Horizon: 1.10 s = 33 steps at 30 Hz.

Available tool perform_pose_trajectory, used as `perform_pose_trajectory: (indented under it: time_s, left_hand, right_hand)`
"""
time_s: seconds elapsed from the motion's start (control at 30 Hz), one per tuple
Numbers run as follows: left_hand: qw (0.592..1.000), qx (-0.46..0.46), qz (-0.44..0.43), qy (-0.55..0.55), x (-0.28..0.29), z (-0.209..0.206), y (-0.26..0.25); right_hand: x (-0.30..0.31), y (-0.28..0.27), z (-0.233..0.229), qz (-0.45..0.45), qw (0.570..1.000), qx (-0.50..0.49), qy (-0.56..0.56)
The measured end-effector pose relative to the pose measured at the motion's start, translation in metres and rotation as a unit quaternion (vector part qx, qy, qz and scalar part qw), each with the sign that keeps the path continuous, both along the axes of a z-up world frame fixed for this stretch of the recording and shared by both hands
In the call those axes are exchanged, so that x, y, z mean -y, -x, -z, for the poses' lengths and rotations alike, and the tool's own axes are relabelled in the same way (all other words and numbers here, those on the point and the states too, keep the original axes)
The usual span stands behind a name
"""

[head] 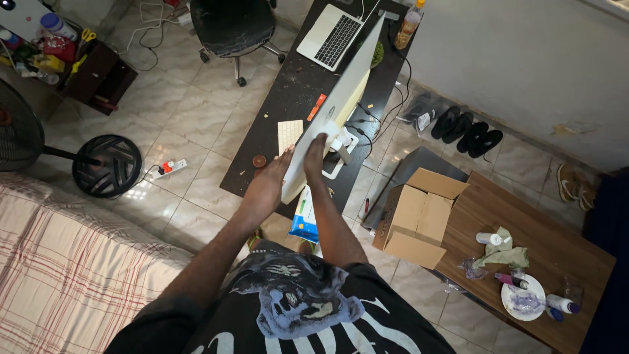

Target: Cleaning a computer keyboard and monitor using a cloth.

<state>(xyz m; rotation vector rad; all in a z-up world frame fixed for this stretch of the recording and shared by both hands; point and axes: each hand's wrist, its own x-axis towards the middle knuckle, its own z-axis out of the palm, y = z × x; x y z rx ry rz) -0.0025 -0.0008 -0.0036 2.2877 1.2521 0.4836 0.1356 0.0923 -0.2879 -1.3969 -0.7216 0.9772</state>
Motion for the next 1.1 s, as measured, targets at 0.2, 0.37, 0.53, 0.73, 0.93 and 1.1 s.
perform_pose_trajectory:
  time_s: [0.2,0.37,0.53,0.73,0.93,1.1]
  left_hand:
    - [0.999,-0.02,-0.014,0.032,0.001,-0.008,-0.003]
    - [0.995,-0.042,-0.033,0.085,0.0,-0.012,-0.006]
    - [0.993,-0.034,-0.04,0.101,0.005,-0.016,-0.007]
    - [0.991,-0.039,-0.037,0.126,0.004,-0.018,-0.009]
    - [0.994,-0.04,-0.02,0.096,0.002,-0.004,-0.004]
    - [0.992,-0.036,-0.009,0.119,-0.001,-0.01,-0.001]
  right_hand:
    - [0.05,0.03,0.02,-0.112,0.992,0.029,0.049]
    - [0.035,0.014,-0.026,-0.094,0.954,0.25,-0.137]
    - [-0.055,-0.035,0.046,-0.004,0.88,0.457,-0.132]
    - [-0.003,-0.02,0.03,-0.041,0.997,0.058,0.009]
    - [0.095,0.036,0.065,-0.061,0.978,0.19,-0.057]
    - [0.055,0.017,0.12,-0.026,0.931,0.36,-0.062]
